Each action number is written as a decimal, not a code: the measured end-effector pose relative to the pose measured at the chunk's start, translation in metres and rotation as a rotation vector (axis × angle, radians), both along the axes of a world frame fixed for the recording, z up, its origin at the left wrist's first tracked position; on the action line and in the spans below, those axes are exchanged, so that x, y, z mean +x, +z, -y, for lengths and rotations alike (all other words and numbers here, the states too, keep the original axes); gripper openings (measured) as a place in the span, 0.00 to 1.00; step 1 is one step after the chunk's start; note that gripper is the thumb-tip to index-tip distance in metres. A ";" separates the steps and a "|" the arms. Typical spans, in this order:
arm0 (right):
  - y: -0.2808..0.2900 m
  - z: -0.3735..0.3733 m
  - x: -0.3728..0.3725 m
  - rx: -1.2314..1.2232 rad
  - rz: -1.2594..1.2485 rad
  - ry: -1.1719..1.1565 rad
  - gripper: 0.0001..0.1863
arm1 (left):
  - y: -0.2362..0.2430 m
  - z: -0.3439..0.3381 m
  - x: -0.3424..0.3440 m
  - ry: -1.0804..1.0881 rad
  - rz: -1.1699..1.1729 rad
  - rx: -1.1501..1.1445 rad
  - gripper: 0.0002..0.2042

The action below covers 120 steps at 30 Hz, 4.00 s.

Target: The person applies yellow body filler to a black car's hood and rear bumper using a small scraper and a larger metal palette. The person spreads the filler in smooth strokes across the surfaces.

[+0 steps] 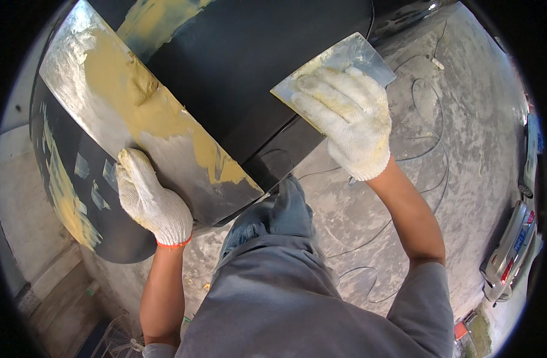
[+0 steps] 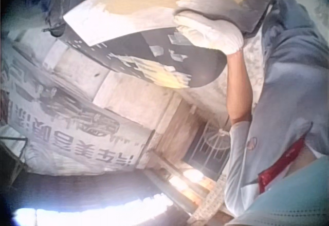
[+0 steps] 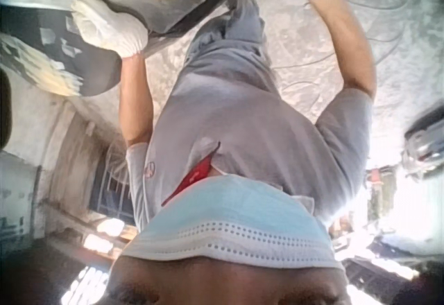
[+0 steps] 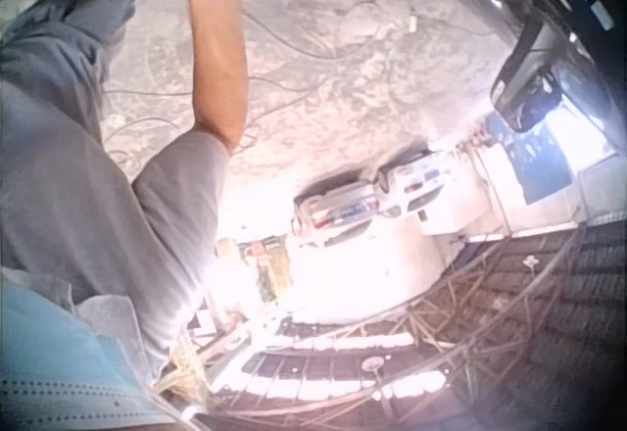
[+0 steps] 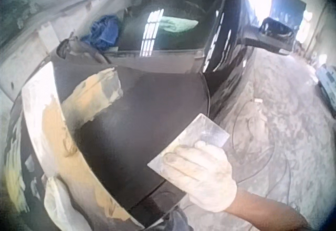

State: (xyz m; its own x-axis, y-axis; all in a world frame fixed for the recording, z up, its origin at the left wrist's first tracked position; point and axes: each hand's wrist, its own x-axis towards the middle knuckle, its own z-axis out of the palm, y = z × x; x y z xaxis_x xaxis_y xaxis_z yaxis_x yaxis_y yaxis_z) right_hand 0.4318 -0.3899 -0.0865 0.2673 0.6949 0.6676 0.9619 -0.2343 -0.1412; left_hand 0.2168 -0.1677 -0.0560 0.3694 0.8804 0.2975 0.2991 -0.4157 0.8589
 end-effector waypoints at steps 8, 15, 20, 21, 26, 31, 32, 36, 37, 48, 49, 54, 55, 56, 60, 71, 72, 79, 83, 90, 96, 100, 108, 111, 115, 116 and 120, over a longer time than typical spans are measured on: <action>0.012 0.011 -0.008 -0.053 -0.005 -0.016 0.22 | -0.007 -0.004 -0.001 -0.013 -0.027 0.033 0.20; 0.007 -0.002 -0.001 -0.002 -0.044 0.003 0.20 | 0.000 -0.005 -0.001 -0.021 0.009 -0.052 0.20; 0.010 0.006 -0.009 -0.051 -0.040 -0.011 0.21 | -0.003 -0.003 -0.001 -0.012 -0.019 -0.007 0.20; 0.012 0.009 -0.011 -0.060 -0.039 -0.019 0.22 | -0.004 -0.003 0.000 -0.003 -0.013 -0.015 0.19; 0.019 0.009 -0.008 0.001 -0.045 -0.002 0.21 | -0.002 -0.001 0.000 0.007 -0.023 -0.034 0.19; 0.007 -0.001 -0.001 0.005 -0.026 0.000 0.21 | 0.002 -0.002 0.001 -0.025 -0.127 0.126 0.19; 0.005 -0.001 -0.002 -0.008 -0.014 -0.012 0.22 | 0.001 -0.002 0.001 -0.020 -0.056 -0.003 0.20; 0.007 0.006 -0.007 -0.023 -0.032 0.003 0.23 | -0.001 0.001 0.002 -0.005 0.029 -0.091 0.20; 0.009 0.008 -0.007 -0.042 -0.021 -0.002 0.23 | -0.001 0.001 0.002 -0.004 -0.007 -0.008 0.20; 0.009 -0.004 -0.003 0.005 -0.005 -0.007 0.24 | 0.004 0.004 0.007 -0.025 0.140 -0.209 0.20; 0.009 -0.003 -0.004 -0.019 -0.005 -0.003 0.24 | 0.005 0.005 0.008 -0.036 0.167 -0.232 0.20; 0.029 0.016 -0.011 -0.108 -0.050 0.009 0.26 | 0.014 0.010 0.013 -0.058 0.134 -0.253 0.21; 0.038 0.023 -0.012 -0.044 -0.111 0.061 0.25 | 0.014 0.010 0.016 -0.067 0.145 -0.246 0.21; 0.048 0.030 -0.016 -0.018 -0.138 0.036 0.24 | 0.016 0.011 0.017 -0.042 0.120 -0.267 0.21; 0.076 0.036 -0.034 0.287 -0.362 -0.167 0.22 | 0.014 0.012 0.017 -0.055 0.190 -0.259 0.19; 0.073 0.036 0.044 1.132 -1.745 -0.019 0.18 | 0.006 0.014 0.015 0.012 0.408 -0.384 0.16; 0.077 0.033 0.059 1.090 -1.760 0.116 0.18 | 0.006 0.015 0.017 0.045 0.345 -0.325 0.17; 0.107 0.001 0.145 0.840 -1.834 0.173 0.22 | 0.012 0.031 0.036 0.408 0.282 -0.179 0.16; 0.108 -0.028 0.179 0.752 -1.879 0.135 0.22 | 0.020 0.041 0.038 0.567 0.342 -0.148 0.15; 0.123 -0.090 0.190 0.557 -1.912 0.224 0.27 | 0.040 0.028 -0.007 0.887 0.321 -0.077 0.23; 0.134 -0.133 0.176 0.405 -1.894 0.242 0.28 | 0.052 -0.005 -0.047 1.016 0.626 -0.187 0.26; 0.144 -0.158 0.163 0.328 -1.887 0.222 0.28 | 0.052 -0.020 -0.070 1.017 0.705 -0.288 0.29; 0.172 -0.200 0.084 0.122 -1.182 0.146 0.25 | 0.027 -0.034 -0.107 1.098 0.677 -0.306 0.27; 0.174 -0.212 0.047 0.016 -0.502 0.110 0.15 | 0.013 -0.035 -0.118 1.156 0.590 -0.276 0.25; 0.170 -0.237 0.021 -0.089 -0.176 0.383 0.20 | -0.005 -0.034 -0.133 1.110 0.314 -0.166 0.24; 0.169 -0.240 0.015 -0.143 -0.112 0.352 0.21 | -0.009 -0.035 -0.137 1.120 0.264 -0.151 0.24; 0.162 -0.249 -0.006 -0.231 -0.018 0.332 0.23 | -0.021 -0.038 -0.150 1.075 0.404 -0.260 0.24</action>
